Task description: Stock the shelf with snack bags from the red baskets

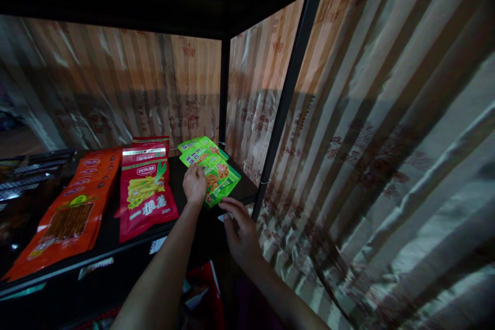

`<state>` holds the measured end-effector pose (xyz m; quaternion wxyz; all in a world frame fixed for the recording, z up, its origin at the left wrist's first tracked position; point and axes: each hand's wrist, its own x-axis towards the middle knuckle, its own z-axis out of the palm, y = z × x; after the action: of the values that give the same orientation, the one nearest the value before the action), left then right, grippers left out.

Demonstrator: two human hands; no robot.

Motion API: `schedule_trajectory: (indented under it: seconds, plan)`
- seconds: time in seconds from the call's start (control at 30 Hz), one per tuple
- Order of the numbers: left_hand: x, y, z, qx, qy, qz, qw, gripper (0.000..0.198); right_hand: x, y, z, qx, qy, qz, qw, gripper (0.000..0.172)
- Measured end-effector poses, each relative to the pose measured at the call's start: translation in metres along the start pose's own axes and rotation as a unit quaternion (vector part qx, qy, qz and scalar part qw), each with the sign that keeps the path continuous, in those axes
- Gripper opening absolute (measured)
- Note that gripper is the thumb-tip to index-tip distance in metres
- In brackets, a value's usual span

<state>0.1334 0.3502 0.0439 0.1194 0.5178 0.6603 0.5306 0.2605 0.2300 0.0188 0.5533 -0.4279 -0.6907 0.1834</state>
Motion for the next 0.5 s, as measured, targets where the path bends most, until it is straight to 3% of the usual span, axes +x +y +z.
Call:
schedule_trajectory:
  seconds: [0.1, 0.23, 0.33, 0.5]
  plan:
    - [-0.028, 0.006, -0.021, -0.074, 0.026, 0.025, 0.997, 0.033, -0.026, -0.010, 0.013, 0.034, -0.026, 0.026, 0.999, 0.030]
    - [-0.099, -0.007, -0.064, -0.178, 0.010, 0.042, 0.983, 0.033, -0.076, -0.006, 0.043, 0.119, -0.031, 0.156, 0.980, 0.030]
    - [-0.164, -0.046, -0.099, -0.157, -0.037, -0.042, 0.986, 0.031, -0.121, 0.012, 0.069, 0.179, -0.021, 0.285, 0.941, 0.031]
    - [-0.249, -0.123, -0.157, 0.021, -0.137, -0.219, 0.966, 0.018, -0.177, 0.042, 0.096, 0.146, -0.170, 0.387, 0.894, 0.024]
